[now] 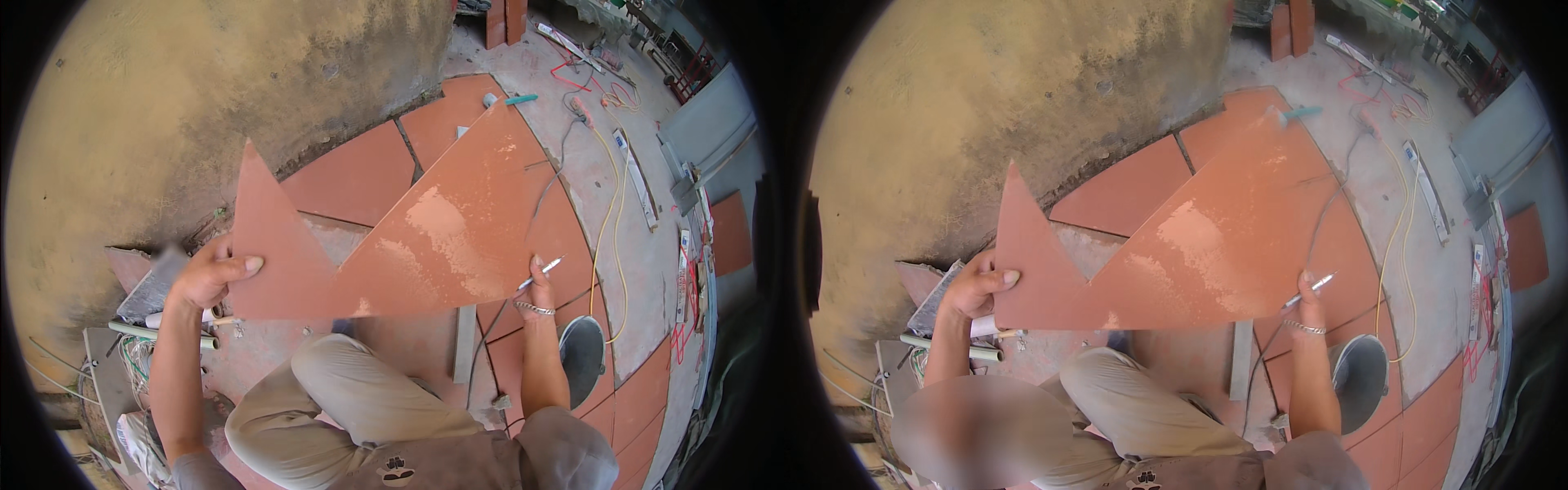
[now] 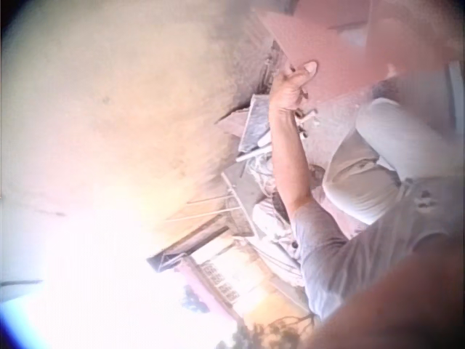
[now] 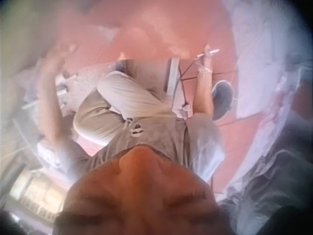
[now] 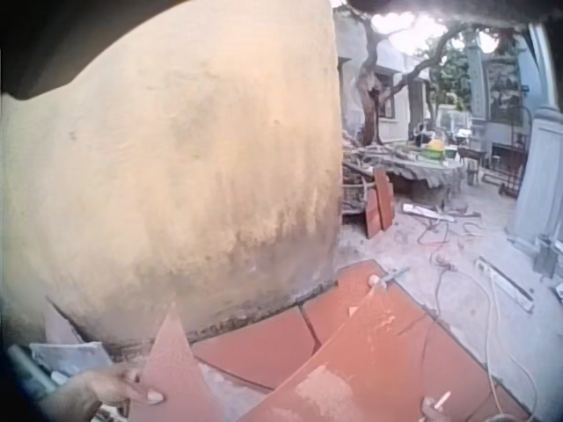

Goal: The person cuts reddish-brown floor tiles with an angle grinder, then places them into gaps in the tiled floor. They repeatedly measure, cut, and fit pieces, using a straight edge and marker to guide cuts.

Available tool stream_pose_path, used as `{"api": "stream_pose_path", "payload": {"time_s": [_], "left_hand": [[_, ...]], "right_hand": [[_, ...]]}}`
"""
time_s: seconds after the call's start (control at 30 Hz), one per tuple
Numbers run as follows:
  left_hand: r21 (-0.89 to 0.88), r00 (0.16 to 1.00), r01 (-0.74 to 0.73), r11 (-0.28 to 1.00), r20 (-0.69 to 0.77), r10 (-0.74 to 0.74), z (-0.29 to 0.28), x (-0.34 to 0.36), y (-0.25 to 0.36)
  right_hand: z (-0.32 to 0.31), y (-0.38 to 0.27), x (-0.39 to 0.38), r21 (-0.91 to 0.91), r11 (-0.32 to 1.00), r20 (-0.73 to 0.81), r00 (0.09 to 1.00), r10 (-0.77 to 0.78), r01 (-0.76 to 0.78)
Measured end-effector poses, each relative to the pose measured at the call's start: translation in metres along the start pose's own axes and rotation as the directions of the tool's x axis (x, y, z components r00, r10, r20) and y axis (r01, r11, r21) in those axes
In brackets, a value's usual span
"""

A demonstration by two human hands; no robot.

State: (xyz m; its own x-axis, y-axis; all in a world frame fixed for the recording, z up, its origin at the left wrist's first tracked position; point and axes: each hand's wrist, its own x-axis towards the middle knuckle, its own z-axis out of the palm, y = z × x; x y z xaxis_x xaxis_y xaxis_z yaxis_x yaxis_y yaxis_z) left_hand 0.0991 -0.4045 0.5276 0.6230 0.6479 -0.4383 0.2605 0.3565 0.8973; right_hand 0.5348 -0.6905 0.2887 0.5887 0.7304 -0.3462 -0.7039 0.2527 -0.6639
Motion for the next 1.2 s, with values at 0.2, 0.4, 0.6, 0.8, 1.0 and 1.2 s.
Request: {"api": "stream_pose_path", "payload": {"time_s": [0.2,0.4,0.6,0.8,1.0,1.2], "left_hand": [[0.085,0.985,0.106,0.991,0.125,-0.116,-0.002,0.114,-0.057],[-0.021,0.975,0.218,0.976,0.05,-0.217,0.039,0.207,-0.134],[0.008,0.957,0.264,0.964,-0.127,-0.261,0.083,0.285,-0.199],[-0.03,0.967,0.195,0.98,-0.16,-0.197,0.111,0.353,-0.27],[0.141,0.967,0.093,0.986,-0.25,-0.055,0.129,0.421,-0.321],[0.273,0.956,0.098,0.957,-0.292,-0.015,0.134,0.462,-0.341]], "right_hand": [[-0.051,-0.011,0.008,-0.054,0.99,-0.205,0.969,-0.142,0.133],[-0.083,-0.008,-0.021,-0.157,0.957,-0.285,0.916,-0.281,0.245],[-0.118,0.007,-0.033,-0.273,0.923,-0.392,0.845,-0.364,0.271],[-0.171,-0.014,0.002,-0.403,0.912,-0.437,0.86,-0.263,0.074],[-0.184,-0.033,0.061,-0.507,0.841,-0.628,0.749,-0.21,-0.189],[-0.195,-0.028,0.101,-0.472,0.85,-0.713,0.669,-0.212,-0.233]]}}
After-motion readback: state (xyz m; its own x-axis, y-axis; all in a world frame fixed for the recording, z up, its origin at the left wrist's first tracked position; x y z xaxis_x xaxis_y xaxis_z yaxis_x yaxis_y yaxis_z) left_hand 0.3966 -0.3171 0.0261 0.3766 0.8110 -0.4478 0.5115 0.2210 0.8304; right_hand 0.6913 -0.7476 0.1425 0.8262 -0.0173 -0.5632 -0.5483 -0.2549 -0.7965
